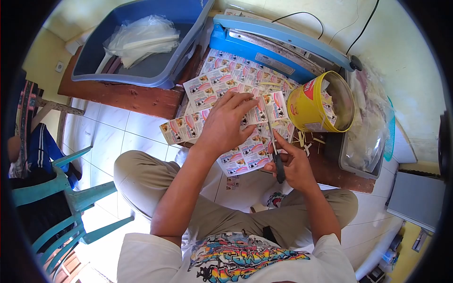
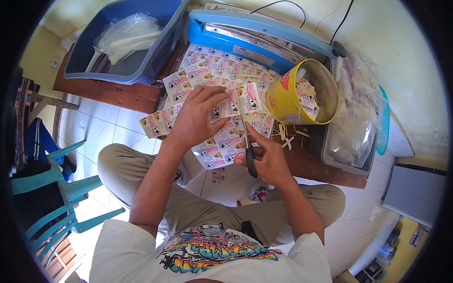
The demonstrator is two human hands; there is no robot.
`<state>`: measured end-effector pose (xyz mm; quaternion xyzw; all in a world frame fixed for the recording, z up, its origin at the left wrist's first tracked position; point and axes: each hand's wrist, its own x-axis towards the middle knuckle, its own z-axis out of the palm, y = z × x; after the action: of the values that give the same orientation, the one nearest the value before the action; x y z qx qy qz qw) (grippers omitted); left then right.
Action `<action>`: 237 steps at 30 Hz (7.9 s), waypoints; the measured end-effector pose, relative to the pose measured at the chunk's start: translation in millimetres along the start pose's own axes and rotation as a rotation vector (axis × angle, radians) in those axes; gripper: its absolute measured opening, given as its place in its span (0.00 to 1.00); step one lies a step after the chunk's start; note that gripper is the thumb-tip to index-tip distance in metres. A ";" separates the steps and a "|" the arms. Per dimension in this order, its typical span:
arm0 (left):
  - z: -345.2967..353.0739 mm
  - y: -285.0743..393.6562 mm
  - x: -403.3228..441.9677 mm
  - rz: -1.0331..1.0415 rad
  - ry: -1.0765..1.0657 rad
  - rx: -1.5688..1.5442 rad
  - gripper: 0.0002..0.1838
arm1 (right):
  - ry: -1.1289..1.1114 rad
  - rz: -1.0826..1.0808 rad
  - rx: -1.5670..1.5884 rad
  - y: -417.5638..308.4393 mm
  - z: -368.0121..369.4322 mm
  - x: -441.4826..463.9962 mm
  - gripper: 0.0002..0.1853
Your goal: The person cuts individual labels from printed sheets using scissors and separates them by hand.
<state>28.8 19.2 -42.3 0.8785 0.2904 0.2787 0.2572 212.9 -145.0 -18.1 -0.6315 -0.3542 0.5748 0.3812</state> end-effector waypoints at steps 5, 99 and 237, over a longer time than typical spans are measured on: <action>0.7 0.0 -0.2 -0.002 0.007 -0.002 0.34 | -0.007 0.003 0.020 -1.3 -0.9 -0.1 0.52; 46.9 -1.2 -12.8 -0.026 -0.216 0.284 0.26 | 0.456 -0.370 -1.078 31.4 6.4 86.9 0.20; 27.8 29.9 16.0 -0.469 0.336 -0.974 0.13 | -0.013 -0.282 0.172 3.5 13.5 -6.9 0.53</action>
<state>68.4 0.7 -38.3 0.5142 0.3526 0.4520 0.6380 198.9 -151.7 -18.7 -0.5369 -0.3914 0.5477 0.5084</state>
